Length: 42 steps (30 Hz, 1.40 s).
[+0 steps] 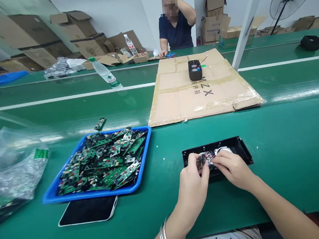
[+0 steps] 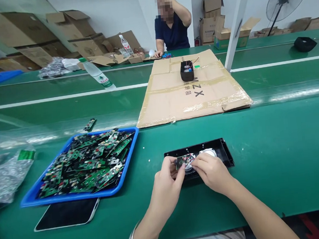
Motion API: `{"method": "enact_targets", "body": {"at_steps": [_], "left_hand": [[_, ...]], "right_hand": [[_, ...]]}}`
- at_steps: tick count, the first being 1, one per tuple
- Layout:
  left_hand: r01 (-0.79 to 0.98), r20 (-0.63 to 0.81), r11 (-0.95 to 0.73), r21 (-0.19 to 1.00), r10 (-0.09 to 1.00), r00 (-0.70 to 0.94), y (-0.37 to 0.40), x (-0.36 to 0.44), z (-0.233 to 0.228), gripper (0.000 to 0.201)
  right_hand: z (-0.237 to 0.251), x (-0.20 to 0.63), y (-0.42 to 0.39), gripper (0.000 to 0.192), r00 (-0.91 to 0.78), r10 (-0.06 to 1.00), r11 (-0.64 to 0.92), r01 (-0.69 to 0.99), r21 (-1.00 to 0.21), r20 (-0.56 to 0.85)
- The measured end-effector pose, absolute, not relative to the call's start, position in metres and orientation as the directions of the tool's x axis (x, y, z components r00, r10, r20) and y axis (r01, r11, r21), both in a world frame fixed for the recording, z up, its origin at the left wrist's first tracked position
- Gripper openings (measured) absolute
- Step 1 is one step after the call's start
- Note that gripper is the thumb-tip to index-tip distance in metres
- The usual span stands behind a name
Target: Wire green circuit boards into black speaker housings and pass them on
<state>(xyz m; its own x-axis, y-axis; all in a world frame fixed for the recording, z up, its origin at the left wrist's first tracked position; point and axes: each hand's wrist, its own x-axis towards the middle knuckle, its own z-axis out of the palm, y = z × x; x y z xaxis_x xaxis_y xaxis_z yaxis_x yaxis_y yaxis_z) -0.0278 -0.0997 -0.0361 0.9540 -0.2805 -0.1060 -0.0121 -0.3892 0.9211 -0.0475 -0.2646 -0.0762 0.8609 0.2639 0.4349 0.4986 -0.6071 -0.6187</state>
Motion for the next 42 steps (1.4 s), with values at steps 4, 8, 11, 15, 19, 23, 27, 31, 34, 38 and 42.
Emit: {"method": "enact_targets", "body": {"at_steps": [4,8,11,15,19,23,27,31,34,38,42], "left_hand": [[-0.004,-0.122,-0.376,0.927,-0.312,0.942,-0.101,-0.029,-0.037,0.008],[0.003,-0.132,-0.376,0.927,-0.318,0.939,-0.102,-0.028,-0.034,0.008],[0.023,-0.149,-0.358,0.933,-0.328,0.933,-0.102,-0.027,-0.031,0.007],[-0.009,-0.147,-0.414,0.910,-0.343,0.928,-0.101,-0.027,-0.029,0.007],[-0.136,-0.122,-0.544,0.828,-0.411,0.904,-0.097,-0.025,-0.027,0.004],[-0.192,-0.153,-0.523,0.830,-0.546,0.823,-0.091,-0.017,-0.023,0.002],[-0.161,-0.192,-0.467,0.870,-0.620,0.761,-0.088,-0.012,-0.020,0.005],[-0.101,-0.194,-0.437,0.894,-0.579,0.792,-0.089,-0.013,-0.024,0.005],[-0.021,-0.198,-0.370,0.929,-0.544,0.816,-0.091,-0.014,-0.028,0.006],[0.093,-0.209,-0.256,0.962,-0.474,0.855,-0.093,-0.013,-0.030,0.009],[0.131,-0.255,-0.270,0.954,-0.503,0.826,-0.088,-0.009,-0.027,0.036]], "right_hand": [[-0.078,-0.046,-0.262,0.017,0.879,0.195,-0.666,0.444,-0.599,0.434],[-0.078,-0.046,-0.263,0.016,0.874,0.206,-0.670,0.453,-0.587,0.440],[-0.078,-0.047,-0.264,0.017,0.868,0.242,-0.671,0.473,-0.572,0.434],[-0.079,-0.047,-0.262,0.022,0.832,0.290,-0.723,0.514,-0.462,0.473],[-0.084,-0.048,-0.261,0.023,0.825,0.235,-0.739,0.495,-0.457,0.514],[-0.087,-0.048,-0.264,0.018,0.904,0.098,-0.648,0.374,-0.663,0.415],[-0.083,-0.047,-0.265,0.018,0.917,0.172,-0.688,0.372,-0.622,0.359],[-0.083,-0.047,-0.261,0.025,0.876,0.208,-0.764,0.423,-0.488,0.434],[-0.086,-0.048,-0.258,0.029,0.854,0.193,-0.792,0.426,-0.436,0.484],[-0.087,-0.048,-0.259,0.029,0.845,0.173,-0.744,0.449,-0.495,0.507],[-0.083,-0.049,-0.267,0.043,0.927,0.090,-0.558,0.349,-0.753,0.364]]}}
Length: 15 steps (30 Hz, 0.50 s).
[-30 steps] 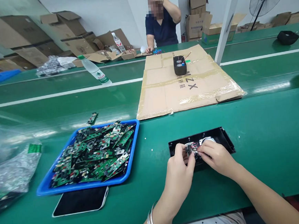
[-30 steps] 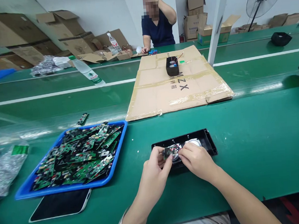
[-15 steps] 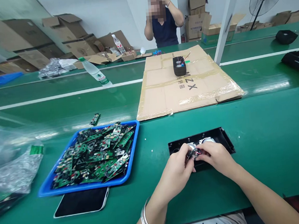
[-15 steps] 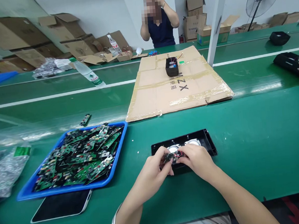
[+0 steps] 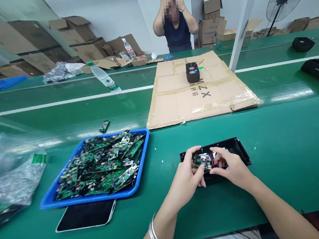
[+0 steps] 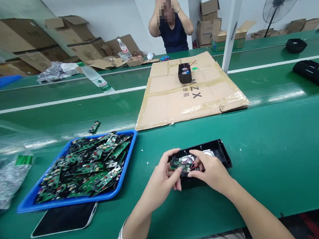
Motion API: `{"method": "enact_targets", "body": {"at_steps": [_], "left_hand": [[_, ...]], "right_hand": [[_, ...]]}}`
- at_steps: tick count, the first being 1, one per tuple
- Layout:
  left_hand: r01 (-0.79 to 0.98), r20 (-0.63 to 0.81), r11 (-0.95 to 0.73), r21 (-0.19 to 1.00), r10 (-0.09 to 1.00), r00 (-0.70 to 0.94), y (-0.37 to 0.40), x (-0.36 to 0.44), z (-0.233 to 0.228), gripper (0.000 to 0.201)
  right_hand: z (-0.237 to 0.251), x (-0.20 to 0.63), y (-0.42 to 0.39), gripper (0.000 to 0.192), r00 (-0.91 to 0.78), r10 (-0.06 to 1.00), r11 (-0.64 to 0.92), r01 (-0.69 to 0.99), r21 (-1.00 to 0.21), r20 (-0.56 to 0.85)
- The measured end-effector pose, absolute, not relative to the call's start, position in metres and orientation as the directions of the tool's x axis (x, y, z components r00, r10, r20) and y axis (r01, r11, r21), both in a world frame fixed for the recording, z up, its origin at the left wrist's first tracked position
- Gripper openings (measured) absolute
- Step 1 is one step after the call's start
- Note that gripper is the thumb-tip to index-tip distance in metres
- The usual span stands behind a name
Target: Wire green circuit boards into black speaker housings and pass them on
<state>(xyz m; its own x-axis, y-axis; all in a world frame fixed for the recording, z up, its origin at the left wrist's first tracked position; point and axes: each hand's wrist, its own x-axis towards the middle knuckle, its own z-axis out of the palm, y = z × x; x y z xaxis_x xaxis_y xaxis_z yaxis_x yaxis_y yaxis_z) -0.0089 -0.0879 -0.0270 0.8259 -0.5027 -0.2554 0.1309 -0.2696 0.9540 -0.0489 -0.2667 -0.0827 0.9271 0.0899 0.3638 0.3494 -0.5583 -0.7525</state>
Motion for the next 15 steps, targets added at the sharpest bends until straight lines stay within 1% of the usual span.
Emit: {"method": "enact_targets", "body": {"at_steps": [1,3,4,5,6,7,8,9,11,12,14,15], "left_hand": [[0.118,-0.271,-0.308,0.944,-0.519,0.811,-0.085,-0.007,-0.026,0.040],[0.088,-0.299,-0.385,0.919,-0.531,0.793,-0.079,-0.004,-0.023,0.039],[0.082,-0.311,-0.412,0.907,-0.527,0.791,-0.076,-0.002,-0.022,0.037],[0.076,-0.319,-0.434,0.898,-0.521,0.792,-0.073,0.000,-0.021,0.035],[0.065,-0.321,-0.454,0.889,-0.513,0.796,-0.071,0.002,-0.020,0.032],[0.045,-0.313,-0.474,0.879,-0.505,0.805,-0.069,0.004,-0.020,0.029],[0.016,-0.295,-0.494,0.869,-0.494,0.818,-0.068,0.006,-0.020,0.025],[-0.016,-0.272,-0.513,0.858,-0.480,0.834,-0.068,0.007,-0.020,0.021],[-0.058,-0.226,-0.536,0.842,-0.449,0.864,-0.069,0.009,-0.022,0.020],[-0.058,-0.216,-0.535,0.843,-0.435,0.874,-0.070,0.010,-0.024,0.022],[-0.026,-0.225,-0.516,0.856,-0.418,0.880,-0.073,0.012,-0.026,0.029],[-0.007,-0.235,-0.502,0.865,-0.416,0.878,-0.074,0.012,-0.028,0.034]], "right_hand": [[-0.081,-0.049,-0.270,0.043,0.936,0.034,-0.522,0.315,-0.793,0.349],[-0.079,-0.050,-0.278,0.033,0.914,-0.133,-0.509,0.269,-0.818,0.383],[-0.078,-0.050,-0.282,0.027,0.882,-0.216,-0.533,0.252,-0.808,0.418],[-0.077,-0.050,-0.286,0.022,0.847,-0.267,-0.577,0.241,-0.781,0.459],[-0.077,-0.049,-0.289,0.021,0.822,-0.274,-0.634,0.236,-0.736,0.500],[-0.077,-0.048,-0.291,0.023,0.813,-0.234,-0.698,0.241,-0.674,0.533],[-0.076,-0.047,-0.292,0.027,0.822,-0.156,-0.761,0.253,-0.598,0.547],[-0.076,-0.047,-0.292,0.033,0.844,-0.054,-0.815,0.272,-0.512,0.534],[-0.075,-0.045,-0.289,0.054,0.890,0.145,-0.882,0.315,-0.352,0.433],[-0.075,-0.045,-0.288,0.067,0.905,0.215,-0.896,0.332,-0.293,0.368],[-0.074,-0.044,-0.287,0.089,0.915,0.303,-0.906,0.363,-0.218,0.265],[-0.074,-0.044,-0.286,0.096,0.915,0.329,-0.906,0.375,-0.197,0.232]]}}
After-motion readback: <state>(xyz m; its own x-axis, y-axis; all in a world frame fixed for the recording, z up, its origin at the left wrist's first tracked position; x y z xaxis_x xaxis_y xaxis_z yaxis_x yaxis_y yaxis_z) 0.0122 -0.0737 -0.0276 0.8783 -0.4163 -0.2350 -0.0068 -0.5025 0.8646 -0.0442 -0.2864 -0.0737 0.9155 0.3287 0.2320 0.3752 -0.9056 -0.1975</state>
